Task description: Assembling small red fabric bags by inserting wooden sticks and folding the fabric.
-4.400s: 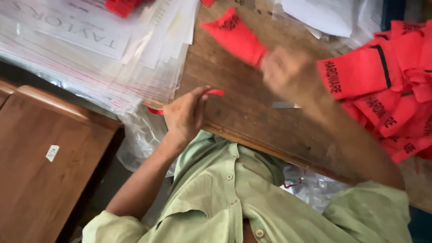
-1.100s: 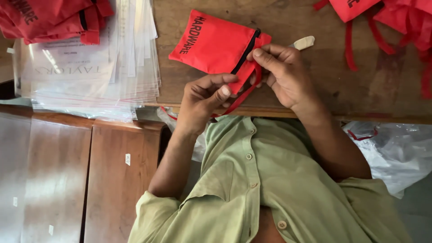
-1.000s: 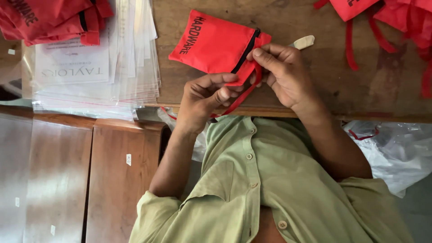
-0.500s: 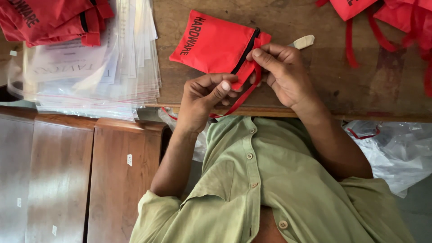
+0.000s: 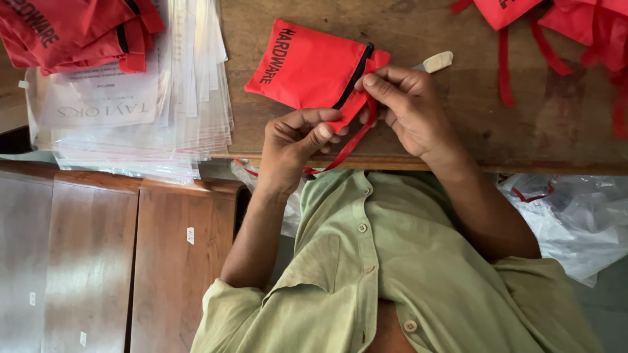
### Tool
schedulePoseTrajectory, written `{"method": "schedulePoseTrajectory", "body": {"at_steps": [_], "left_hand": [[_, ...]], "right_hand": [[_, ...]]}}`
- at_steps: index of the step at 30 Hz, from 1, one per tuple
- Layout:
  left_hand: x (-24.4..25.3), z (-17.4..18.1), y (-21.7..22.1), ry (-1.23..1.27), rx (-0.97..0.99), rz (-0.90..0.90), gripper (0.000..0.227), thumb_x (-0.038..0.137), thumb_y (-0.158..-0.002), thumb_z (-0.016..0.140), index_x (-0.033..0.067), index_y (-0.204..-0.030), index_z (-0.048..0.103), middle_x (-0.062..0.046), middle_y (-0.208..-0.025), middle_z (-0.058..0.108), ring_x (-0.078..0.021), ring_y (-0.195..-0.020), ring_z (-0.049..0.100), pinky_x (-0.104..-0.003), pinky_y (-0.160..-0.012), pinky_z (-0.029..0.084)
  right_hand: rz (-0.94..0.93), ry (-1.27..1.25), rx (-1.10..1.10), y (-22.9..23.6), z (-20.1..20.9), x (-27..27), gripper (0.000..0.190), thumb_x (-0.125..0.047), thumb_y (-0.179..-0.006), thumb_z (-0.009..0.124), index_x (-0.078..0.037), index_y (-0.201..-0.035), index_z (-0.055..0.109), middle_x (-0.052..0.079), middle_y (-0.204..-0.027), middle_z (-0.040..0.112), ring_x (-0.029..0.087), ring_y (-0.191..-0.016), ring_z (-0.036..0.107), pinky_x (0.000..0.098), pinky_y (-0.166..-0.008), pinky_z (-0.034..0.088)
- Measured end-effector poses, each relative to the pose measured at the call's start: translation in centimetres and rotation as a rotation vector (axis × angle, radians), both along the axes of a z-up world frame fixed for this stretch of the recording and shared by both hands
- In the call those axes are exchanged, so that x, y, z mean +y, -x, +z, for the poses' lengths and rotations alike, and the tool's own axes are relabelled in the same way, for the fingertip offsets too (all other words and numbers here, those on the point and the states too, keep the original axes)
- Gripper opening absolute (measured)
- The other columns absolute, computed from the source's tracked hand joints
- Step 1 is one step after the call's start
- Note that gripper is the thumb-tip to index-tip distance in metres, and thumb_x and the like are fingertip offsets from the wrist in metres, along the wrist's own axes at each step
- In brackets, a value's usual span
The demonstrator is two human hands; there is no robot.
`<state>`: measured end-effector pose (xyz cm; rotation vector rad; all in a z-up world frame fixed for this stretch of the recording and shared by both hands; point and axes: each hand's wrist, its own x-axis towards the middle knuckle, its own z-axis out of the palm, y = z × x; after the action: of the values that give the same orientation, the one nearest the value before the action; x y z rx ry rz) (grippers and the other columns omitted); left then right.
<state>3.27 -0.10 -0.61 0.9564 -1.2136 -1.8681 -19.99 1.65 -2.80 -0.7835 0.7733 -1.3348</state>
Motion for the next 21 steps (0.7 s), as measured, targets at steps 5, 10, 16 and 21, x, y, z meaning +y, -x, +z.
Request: {"method": "schedulePoseTrajectory", "body": {"at_steps": [5, 10, 16, 21], "left_hand": [[0.1, 0.07, 0.22, 0.021, 0.031, 0.007, 0.028, 0.016, -0.098, 0.074, -0.0012, -0.121, 0.073, -0.008, -0.098, 0.078, -0.0088, -0.083, 0.069, -0.024, -0.073, 0.058], [0.05, 0.35, 0.34, 0.027, 0.01, 0.013, 0.029, 0.018, -0.099, 0.073, -0.0019, -0.12, 0.073, -0.009, -0.098, 0.079, -0.009, -0.083, 0.069, -0.024, -0.073, 0.057], [0.09, 0.6, 0.47, 0.033, -0.016, 0.021, 0.028, 0.018, -0.1, 0.072, -0.0019, -0.119, 0.074, -0.009, -0.097, 0.079, -0.0093, -0.083, 0.069, -0.024, -0.073, 0.058], [0.03, 0.53, 0.53, 0.046, -0.012, 0.025, 0.026, 0.019, -0.101, 0.071, -0.0019, -0.117, 0.075, -0.009, -0.097, 0.079, -0.0095, -0.082, 0.069, -0.025, -0.073, 0.058]], "right_hand": [[-0.006, -0.009, 0.009, -0.03, -0.1, 0.01, 0.019, -0.014, -0.109, 0.062, 0.003, -0.111, 0.069, 0.008, -0.094, 0.071, 0.015, -0.074, 0.066, 0.0283, -0.069, 0.054], [-0.01, -0.003, 0.011, 0.0, -0.15, -0.01, 0.019, -0.015, -0.109, 0.062, 0.003, -0.11, 0.069, 0.009, -0.094, 0.07, 0.015, -0.074, 0.066, 0.0282, -0.069, 0.054], [-0.014, 0.0, 0.015, -0.02, -0.29, 0.0, 0.02, -0.015, -0.109, 0.062, 0.003, -0.11, 0.069, 0.008, -0.093, 0.07, 0.015, -0.074, 0.066, 0.0284, -0.068, 0.054], [-0.016, 0.002, 0.023, -0.02, -0.29, -0.07, 0.02, -0.015, -0.109, 0.062, 0.003, -0.11, 0.069, 0.008, -0.092, 0.07, 0.014, -0.074, 0.067, 0.0282, -0.067, 0.054]]}}
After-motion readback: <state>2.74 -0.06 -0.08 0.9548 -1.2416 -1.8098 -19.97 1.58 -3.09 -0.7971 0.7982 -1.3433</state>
